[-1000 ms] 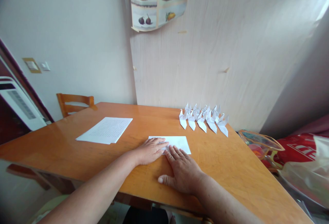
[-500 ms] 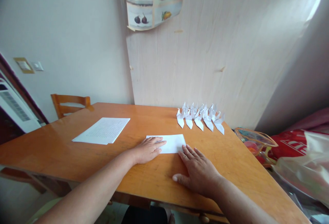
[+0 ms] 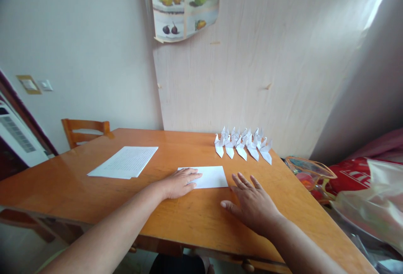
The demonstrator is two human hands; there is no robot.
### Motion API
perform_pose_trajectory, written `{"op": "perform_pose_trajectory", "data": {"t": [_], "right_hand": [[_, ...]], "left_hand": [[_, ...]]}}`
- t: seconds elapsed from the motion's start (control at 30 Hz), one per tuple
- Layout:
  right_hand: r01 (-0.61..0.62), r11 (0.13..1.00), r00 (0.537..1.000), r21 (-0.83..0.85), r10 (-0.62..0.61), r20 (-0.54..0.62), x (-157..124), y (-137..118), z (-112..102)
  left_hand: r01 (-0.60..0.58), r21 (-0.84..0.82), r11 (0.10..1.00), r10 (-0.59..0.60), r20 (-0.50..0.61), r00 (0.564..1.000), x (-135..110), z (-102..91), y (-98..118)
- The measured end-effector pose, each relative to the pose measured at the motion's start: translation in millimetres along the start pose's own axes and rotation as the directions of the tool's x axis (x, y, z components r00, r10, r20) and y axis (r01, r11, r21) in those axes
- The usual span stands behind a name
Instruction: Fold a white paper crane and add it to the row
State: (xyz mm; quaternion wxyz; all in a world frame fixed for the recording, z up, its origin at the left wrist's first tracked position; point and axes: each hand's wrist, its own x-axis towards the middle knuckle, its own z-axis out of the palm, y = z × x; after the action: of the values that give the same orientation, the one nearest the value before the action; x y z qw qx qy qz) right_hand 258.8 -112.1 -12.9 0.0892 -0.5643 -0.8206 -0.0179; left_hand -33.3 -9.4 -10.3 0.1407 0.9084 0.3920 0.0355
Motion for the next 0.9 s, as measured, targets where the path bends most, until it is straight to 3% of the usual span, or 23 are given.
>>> {"op": "perform_pose_trajectory", "data": {"t": [0.13,0.3,0.47,0.67,0.9], "right_hand": [[-0.092,0.984,0.990,0.150,0.106,-0.090,13,-6,-6],[-0.160,0.864,0.964,0.477,0.241,-0.113,50,-21,-4],[-0.206,0.776,0.969,0.596,0.247,0.014,87,-30,11],[-0.333,0.678,0.943,0.656,0.245,0.225,101,-27,20],[-0.329,0.713,0.944,0.619,0.225,0.242,102,-25,21]], "left_hand": [[0.001,0.010,1.000,-0.001,0.018,1.000,2,-7.0,4],[0.008,0.029,1.000,-0.008,0.026,1.000,2,-11.7,10],[-0.027,0.011,1.000,0.027,-0.017,1.000,3,-5.2,5],[0.027,0.030,0.999,-0.027,0.000,1.000,4,-9.0,9],[0.222,0.059,0.973,-0.216,-0.104,0.971,17,-6.3,32]]}}
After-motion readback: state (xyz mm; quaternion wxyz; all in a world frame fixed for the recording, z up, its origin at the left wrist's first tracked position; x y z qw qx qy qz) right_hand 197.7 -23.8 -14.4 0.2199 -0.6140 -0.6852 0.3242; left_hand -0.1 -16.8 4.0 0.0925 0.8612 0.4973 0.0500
